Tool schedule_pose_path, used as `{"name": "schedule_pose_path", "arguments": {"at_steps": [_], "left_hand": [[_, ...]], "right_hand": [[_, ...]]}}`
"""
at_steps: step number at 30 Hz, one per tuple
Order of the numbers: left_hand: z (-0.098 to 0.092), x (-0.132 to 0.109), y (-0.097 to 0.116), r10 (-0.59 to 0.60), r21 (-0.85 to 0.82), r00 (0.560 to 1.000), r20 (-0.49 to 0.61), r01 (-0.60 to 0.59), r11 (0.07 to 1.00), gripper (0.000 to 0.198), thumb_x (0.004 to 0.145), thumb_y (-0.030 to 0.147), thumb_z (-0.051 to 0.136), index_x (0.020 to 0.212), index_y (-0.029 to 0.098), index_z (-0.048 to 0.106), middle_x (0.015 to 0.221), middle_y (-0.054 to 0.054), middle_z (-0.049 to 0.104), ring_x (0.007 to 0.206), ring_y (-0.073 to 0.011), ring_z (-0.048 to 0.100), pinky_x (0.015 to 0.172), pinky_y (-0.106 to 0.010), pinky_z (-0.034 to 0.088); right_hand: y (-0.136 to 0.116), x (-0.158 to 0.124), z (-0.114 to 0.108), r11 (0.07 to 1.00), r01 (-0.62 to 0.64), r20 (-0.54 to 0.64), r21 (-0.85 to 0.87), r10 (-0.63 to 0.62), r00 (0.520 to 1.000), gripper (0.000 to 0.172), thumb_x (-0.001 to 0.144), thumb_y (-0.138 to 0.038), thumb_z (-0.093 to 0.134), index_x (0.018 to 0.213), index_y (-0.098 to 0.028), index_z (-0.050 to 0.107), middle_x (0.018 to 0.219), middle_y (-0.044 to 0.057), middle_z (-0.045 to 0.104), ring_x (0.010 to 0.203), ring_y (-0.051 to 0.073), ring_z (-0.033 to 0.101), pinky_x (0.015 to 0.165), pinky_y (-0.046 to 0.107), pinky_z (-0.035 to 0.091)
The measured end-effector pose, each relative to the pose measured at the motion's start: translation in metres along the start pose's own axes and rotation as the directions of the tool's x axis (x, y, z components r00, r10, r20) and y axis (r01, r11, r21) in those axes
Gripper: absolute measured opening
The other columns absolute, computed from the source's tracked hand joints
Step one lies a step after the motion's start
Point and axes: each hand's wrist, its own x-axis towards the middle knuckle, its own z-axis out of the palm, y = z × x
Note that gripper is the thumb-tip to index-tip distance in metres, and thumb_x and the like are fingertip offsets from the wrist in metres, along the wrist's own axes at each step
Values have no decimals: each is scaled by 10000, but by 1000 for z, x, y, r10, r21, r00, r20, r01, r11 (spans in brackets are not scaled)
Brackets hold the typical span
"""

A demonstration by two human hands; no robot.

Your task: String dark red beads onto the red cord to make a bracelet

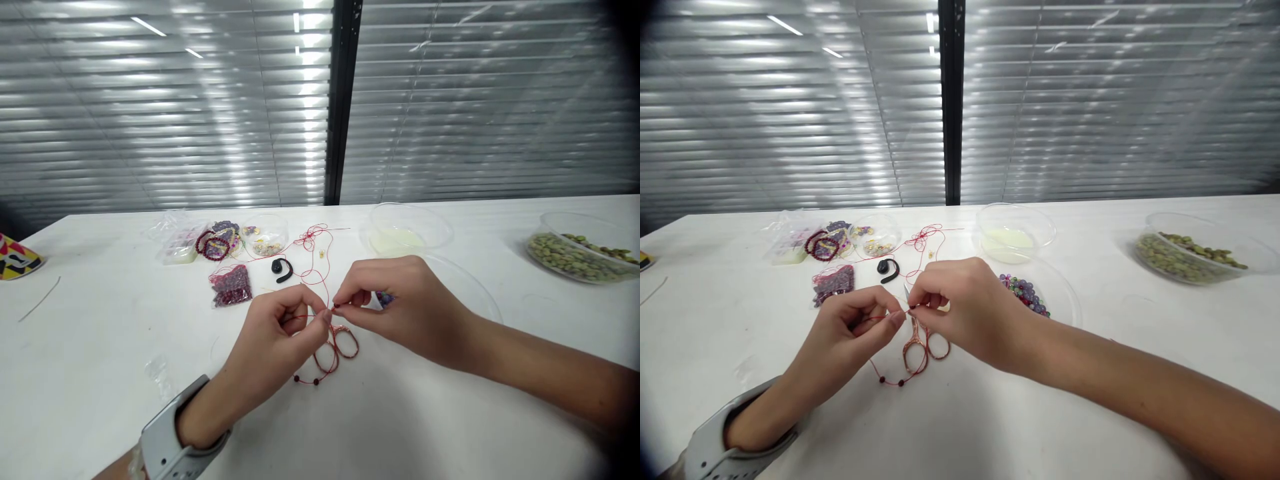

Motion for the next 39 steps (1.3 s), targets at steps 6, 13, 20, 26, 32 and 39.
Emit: {"name": "schedule_pose_path", "arguments": {"at_steps": [6, 13, 20, 26, 32, 39], "left_hand": [[0, 0, 0, 1, 19, 1000, -16, -1, 1000, 148, 783, 237, 554, 657, 161, 569, 486, 100, 195, 446, -68, 189, 412, -206, 161], [0, 1, 0, 0, 25, 1000, -14, 0, 1000, 142, 778, 232, 554, 657, 159, 567, 486, 100, 199, 448, -68, 193, 417, -209, 162], [1, 1, 0, 11, 57, 1000, -4, -10, 998, 158, 795, 245, 549, 667, 157, 576, 488, 99, 201, 447, -69, 196, 415, -210, 158], [3, 1, -3, 45, 133, 999, 7, -46, 990, 186, 840, 274, 525, 715, 161, 604, 494, 95, 208, 457, -78, 204, 426, -217, 181], [5, 1, -5, 33, 168, 999, -30, -28, 985, 238, 851, 334, 536, 730, 154, 634, 491, 85, 249, 467, -81, 220, 430, -219, 194], [7, 2, -5, 2, 125, 998, -56, 5, 992, 240, 817, 324, 570, 741, 139, 703, 486, 64, 334, 476, -82, 244, 430, -224, 197]], "right_hand": [[1, 0, 0, 999, 11, 11, -39, -10, 1000, 126, 676, 8, 625, 654, -114, 651, 604, -27, 630, 553, 35, 533, 517, 137, 399], [1, 0, 0, 999, 9, 26, -38, -8, 1000, 128, 685, 5, 623, 660, -117, 653, 605, -26, 621, 552, 42, 526, 516, 153, 395], [2, -1, 3, 998, 28, 41, -49, -26, 999, 134, 709, -3, 600, 658, -117, 649, 595, -24, 606, 545, 50, 512, 519, 174, 386], [7, -2, 5, 971, 92, 63, -220, -80, 995, 149, 756, -38, 562, 671, -131, 641, 611, -18, 585, 558, 73, 487, 520, 210, 365], [10, -7, 6, 925, 155, 104, -346, -126, 987, 180, 817, -82, 515, 705, -132, 646, 663, 7, 577, 596, 102, 492, 525, 237, 358], [9, -8, 9, 900, 189, 124, -394, -152, 981, 206, 844, -93, 488, 725, -131, 652, 682, 18, 554, 600, 114, 475, 522, 251, 361]]}}
